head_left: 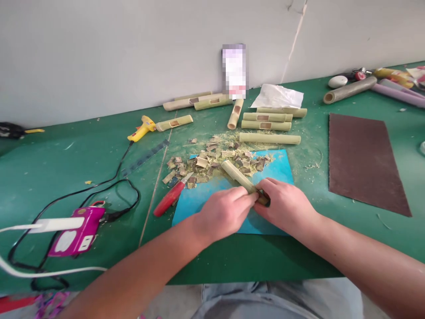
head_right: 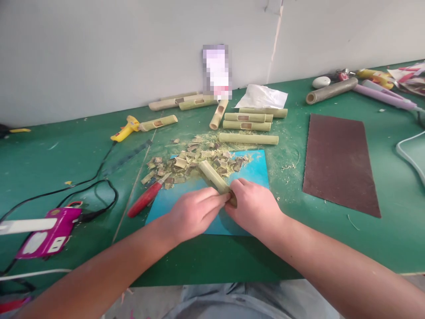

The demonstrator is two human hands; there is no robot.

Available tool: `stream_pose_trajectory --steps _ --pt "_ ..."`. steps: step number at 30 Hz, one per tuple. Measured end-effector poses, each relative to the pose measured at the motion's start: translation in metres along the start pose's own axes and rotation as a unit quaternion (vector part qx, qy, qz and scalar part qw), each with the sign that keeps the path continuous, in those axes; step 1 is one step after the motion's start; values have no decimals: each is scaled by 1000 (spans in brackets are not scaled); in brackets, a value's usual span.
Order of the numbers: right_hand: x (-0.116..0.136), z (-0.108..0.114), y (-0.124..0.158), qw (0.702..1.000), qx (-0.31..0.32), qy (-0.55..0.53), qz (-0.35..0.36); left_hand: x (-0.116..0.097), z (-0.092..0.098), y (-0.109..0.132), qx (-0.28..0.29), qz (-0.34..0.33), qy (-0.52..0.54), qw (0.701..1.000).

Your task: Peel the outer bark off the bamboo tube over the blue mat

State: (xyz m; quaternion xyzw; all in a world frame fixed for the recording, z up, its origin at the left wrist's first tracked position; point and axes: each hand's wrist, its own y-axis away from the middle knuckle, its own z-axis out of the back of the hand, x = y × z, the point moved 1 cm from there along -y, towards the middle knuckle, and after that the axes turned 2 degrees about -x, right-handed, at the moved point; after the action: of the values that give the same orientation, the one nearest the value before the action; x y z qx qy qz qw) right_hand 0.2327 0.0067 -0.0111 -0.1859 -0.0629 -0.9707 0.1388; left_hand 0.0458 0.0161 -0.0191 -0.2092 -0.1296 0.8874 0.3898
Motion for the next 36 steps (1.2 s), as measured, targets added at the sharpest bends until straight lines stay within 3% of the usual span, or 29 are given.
stream_pose_trajectory --steps 5,10,13,18,23,29,33,36 --pt "-1 -1 0 1000 -6 5 2 13 3 -3 -78 74 -45 993" --pt "-2 -3 1 1000 -18 -1 8 11 2 -3 -26 -1 0 1000" --pt "-3 -3 1 1000 -17 -2 7 15 5 -3 -85 55 -54 993" --pt "-2 -2 0 1000 -13 1 10 11 3 -3 -15 30 -12 999" --pt "-2 -3 0 1000 -17 6 11 19 5 -5 -82 82 -59 991" --pt "-2 -2 1 1000 -11 10 9 11 2 -6 -43 28 -16 999" --pt "-1 -1 0 1000 -14 0 3 23 5 -7 -87 80 -65 991" --pt "-2 -1 0 1000 -11 -4 4 23 4 -7 -75 75 -68 992"
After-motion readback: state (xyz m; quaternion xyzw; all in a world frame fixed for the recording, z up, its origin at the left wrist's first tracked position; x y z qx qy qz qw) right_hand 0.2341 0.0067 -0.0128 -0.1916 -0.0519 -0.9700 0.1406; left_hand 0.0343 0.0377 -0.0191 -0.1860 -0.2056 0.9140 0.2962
